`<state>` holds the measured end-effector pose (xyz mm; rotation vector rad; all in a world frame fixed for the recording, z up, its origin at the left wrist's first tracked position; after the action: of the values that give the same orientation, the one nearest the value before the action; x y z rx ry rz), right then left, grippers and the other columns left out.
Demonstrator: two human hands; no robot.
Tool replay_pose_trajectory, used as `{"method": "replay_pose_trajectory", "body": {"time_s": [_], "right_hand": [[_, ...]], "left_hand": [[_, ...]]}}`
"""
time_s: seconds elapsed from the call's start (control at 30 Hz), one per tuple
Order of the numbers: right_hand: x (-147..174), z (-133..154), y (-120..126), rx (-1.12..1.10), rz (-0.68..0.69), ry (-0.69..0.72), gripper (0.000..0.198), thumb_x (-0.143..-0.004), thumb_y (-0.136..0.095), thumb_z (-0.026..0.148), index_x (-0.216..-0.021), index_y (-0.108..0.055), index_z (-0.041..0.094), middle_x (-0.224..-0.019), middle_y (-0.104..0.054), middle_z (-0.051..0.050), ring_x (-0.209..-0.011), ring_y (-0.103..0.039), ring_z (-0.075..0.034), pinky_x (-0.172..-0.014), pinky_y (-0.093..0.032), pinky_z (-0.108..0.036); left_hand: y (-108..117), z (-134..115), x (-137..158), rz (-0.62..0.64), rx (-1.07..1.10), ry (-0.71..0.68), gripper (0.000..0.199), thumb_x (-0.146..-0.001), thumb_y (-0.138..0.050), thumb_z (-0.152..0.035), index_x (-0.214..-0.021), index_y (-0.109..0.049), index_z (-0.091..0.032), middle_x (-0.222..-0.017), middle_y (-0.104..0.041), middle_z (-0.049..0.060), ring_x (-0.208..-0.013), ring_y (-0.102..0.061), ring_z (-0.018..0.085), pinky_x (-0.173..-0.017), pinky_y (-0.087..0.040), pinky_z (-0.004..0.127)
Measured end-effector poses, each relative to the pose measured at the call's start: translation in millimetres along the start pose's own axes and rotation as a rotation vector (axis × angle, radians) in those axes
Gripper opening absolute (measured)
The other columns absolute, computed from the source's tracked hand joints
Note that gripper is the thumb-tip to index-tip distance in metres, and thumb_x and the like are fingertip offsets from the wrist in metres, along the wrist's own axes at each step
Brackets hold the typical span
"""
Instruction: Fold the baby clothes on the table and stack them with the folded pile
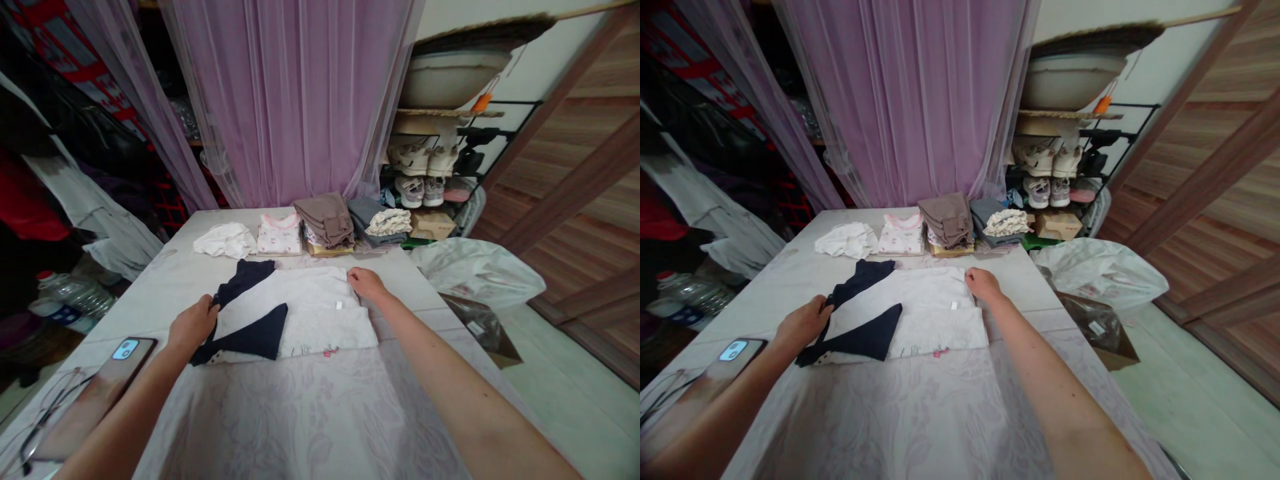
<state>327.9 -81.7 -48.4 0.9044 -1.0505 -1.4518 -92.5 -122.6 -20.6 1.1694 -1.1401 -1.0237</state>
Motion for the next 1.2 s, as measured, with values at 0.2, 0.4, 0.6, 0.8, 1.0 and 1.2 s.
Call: {"method": "replay_pose_trajectory", "body": {"time_s": [0.2,0.4,0.6,0.8,1.0,1.2], "right_hand": [[1,-2,-2,0.006,-0.050,-0.096,0.025,-0.085,-0.047,0.028,-0.090,-0.071,0.024,-0.091,-0.073,-0.005,-0.080,-0.064,-0.018,-0.063,-0.040,-0.024],[3,-4,1,-0.055,-0.004,-0.051,0.028,-0.088,-0.045,0.029,-0.082,-0.072,0.022,-0.089,-0.074,-0.005,-0.083,-0.064,-0.016,-0.064,-0.040,-0.021],[30,-17,5,-0.138,0.080,-0.042,0.023,-0.085,-0.047,0.026,-0.082,-0.070,0.020,-0.079,-0.072,0.000,-0.069,-0.063,-0.012,-0.061,-0.041,-0.020],[104,-27,0,-0.367,-0.143,0.306,0.012,-0.079,-0.054,0.030,-0.079,-0.063,0.022,-0.097,-0.067,-0.006,-0.093,-0.062,-0.018,-0.081,-0.047,-0.028],[151,-38,-7,-0.202,-0.091,0.511,0.028,-0.071,-0.071,0.035,-0.097,-0.068,0.023,-0.136,-0.052,-0.010,-0.125,-0.047,-0.027,-0.101,-0.038,-0.041],[145,-24,-2,-0.028,-0.152,0.558,0.022,-0.092,-0.048,0.027,-0.098,-0.070,0.025,-0.116,-0.068,-0.007,-0.112,-0.057,-0.022,-0.096,-0.041,-0.038]], "left_hand": [[2,2,-2,0.027,-0.018,0.017,0.037,-0.093,-0.028,-0.037,-0.109,-0.055,-0.018,-0.098,-0.071,0.017,-0.091,-0.067,0.033,-0.071,-0.046,0.038],[4,0,3,0.001,0.057,0.021,0.049,-0.092,-0.032,-0.047,-0.127,-0.047,-0.016,-0.112,-0.066,0.015,-0.103,-0.064,0.031,-0.083,-0.047,0.040],[0,-33,39,-0.311,0.184,-0.354,0.048,-0.088,-0.047,-0.046,-0.127,-0.055,-0.019,-0.127,-0.060,0.013,-0.117,-0.055,0.028,-0.102,-0.040,0.040],[-21,-69,64,-0.102,0.318,-0.948,0.026,-0.083,-0.060,-0.040,-0.103,-0.071,-0.028,-0.114,-0.069,0.003,-0.117,-0.057,0.024,-0.106,-0.039,0.041],[-30,-60,74,-0.072,0.248,-0.916,0.056,-0.078,-0.065,-0.039,-0.130,-0.056,-0.022,-0.132,-0.059,0.009,-0.126,-0.050,0.027,-0.109,-0.037,0.044],[-35,-48,79,-0.151,0.164,-0.876,0.036,-0.088,-0.042,-0.019,-0.116,-0.065,-0.021,-0.125,-0.064,0.007,-0.120,-0.057,0.022,-0.105,-0.043,0.036]]}}
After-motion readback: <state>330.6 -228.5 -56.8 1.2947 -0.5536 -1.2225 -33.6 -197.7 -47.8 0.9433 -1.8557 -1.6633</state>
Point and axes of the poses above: each hand's wrist, its own x-axis away from the middle knuckle, its own y-axis out of the back of the hand, z = x × y, the point moved 1 cm from there along -x, towards the middle knuckle
